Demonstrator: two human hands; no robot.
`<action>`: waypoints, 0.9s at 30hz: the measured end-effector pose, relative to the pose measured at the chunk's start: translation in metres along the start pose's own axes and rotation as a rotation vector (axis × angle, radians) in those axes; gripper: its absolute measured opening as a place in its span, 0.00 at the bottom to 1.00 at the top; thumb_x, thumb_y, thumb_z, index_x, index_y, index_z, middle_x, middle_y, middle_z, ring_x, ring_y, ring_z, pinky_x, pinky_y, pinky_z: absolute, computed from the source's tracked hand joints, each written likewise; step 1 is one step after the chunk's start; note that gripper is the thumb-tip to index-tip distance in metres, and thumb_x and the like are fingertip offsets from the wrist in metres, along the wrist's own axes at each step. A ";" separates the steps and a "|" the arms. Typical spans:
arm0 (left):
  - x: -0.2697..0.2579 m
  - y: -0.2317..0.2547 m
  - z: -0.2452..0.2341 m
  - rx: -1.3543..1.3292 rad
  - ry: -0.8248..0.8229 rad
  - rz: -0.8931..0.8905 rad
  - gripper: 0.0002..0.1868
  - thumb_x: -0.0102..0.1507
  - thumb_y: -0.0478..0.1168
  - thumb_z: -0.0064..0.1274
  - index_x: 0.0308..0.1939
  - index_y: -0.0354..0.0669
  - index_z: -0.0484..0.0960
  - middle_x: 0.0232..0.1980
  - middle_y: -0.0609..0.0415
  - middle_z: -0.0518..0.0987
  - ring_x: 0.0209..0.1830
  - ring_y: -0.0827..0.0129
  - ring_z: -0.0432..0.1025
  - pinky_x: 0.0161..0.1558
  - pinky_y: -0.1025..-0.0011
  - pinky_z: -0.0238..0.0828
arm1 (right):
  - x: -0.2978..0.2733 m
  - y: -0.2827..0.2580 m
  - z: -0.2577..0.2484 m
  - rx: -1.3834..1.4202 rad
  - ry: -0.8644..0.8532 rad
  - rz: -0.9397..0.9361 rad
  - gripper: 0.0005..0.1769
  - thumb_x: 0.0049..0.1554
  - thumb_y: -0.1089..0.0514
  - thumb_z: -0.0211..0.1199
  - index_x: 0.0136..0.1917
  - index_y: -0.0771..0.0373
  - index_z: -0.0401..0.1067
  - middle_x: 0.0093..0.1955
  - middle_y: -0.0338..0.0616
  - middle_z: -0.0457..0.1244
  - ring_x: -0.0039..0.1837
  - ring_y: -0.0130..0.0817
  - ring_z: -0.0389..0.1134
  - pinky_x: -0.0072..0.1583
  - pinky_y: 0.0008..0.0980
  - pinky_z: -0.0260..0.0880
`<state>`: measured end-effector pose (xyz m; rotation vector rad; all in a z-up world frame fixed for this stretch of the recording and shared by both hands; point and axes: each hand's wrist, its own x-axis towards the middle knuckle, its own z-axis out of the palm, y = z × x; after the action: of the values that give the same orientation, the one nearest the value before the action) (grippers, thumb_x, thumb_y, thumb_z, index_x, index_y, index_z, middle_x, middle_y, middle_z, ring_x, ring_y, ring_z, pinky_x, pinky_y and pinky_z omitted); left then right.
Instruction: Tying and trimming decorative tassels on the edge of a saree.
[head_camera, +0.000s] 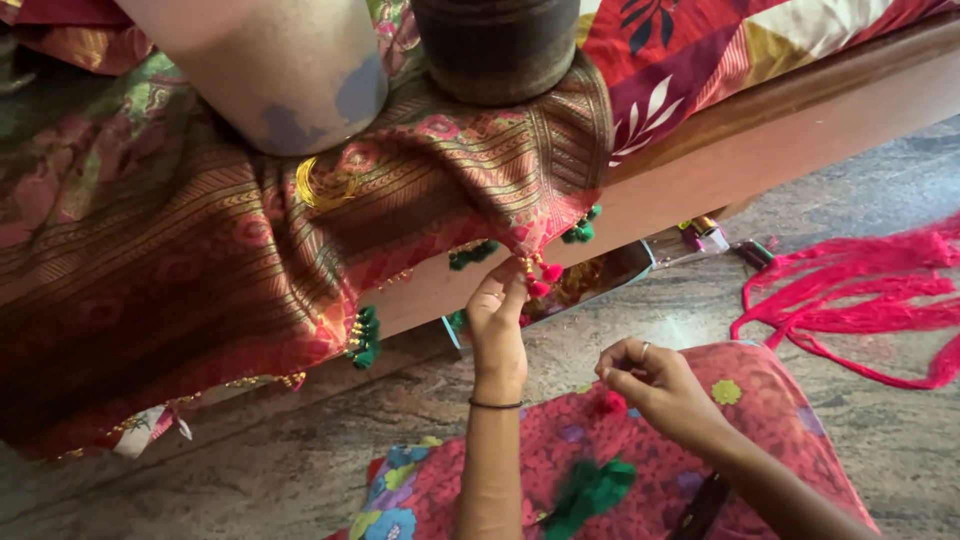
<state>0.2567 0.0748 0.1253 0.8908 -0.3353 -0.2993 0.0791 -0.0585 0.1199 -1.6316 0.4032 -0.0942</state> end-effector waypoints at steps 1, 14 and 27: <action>0.000 -0.007 -0.005 -0.016 -0.021 0.032 0.07 0.70 0.36 0.54 0.49 0.36 0.82 0.46 0.58 0.81 0.45 0.76 0.71 0.51 0.75 0.67 | 0.001 0.002 0.003 0.005 0.000 0.000 0.05 0.58 0.61 0.61 0.45 0.65 0.75 0.39 0.31 0.64 0.40 0.18 0.61 0.42 0.22 0.63; -0.014 0.027 0.018 0.062 0.056 0.029 0.15 0.65 0.37 0.54 0.56 0.41 0.79 0.53 0.59 0.80 0.52 0.78 0.73 0.57 0.77 0.69 | -0.004 -0.006 0.015 -0.038 -0.040 -0.023 0.05 0.58 0.62 0.62 0.45 0.66 0.75 0.38 0.33 0.65 0.40 0.18 0.63 0.43 0.24 0.65; -0.009 -0.002 -0.002 -0.125 0.196 0.049 0.09 0.65 0.40 0.61 0.45 0.38 0.84 0.45 0.58 0.83 0.44 0.76 0.73 0.47 0.75 0.67 | -0.022 0.014 0.001 -0.085 -0.051 -0.018 0.05 0.58 0.63 0.62 0.44 0.68 0.74 0.38 0.34 0.65 0.42 0.20 0.64 0.44 0.26 0.68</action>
<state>0.2490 0.0783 0.1208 0.7810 -0.1548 -0.1840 0.0562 -0.0516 0.1099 -1.7180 0.3577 -0.0498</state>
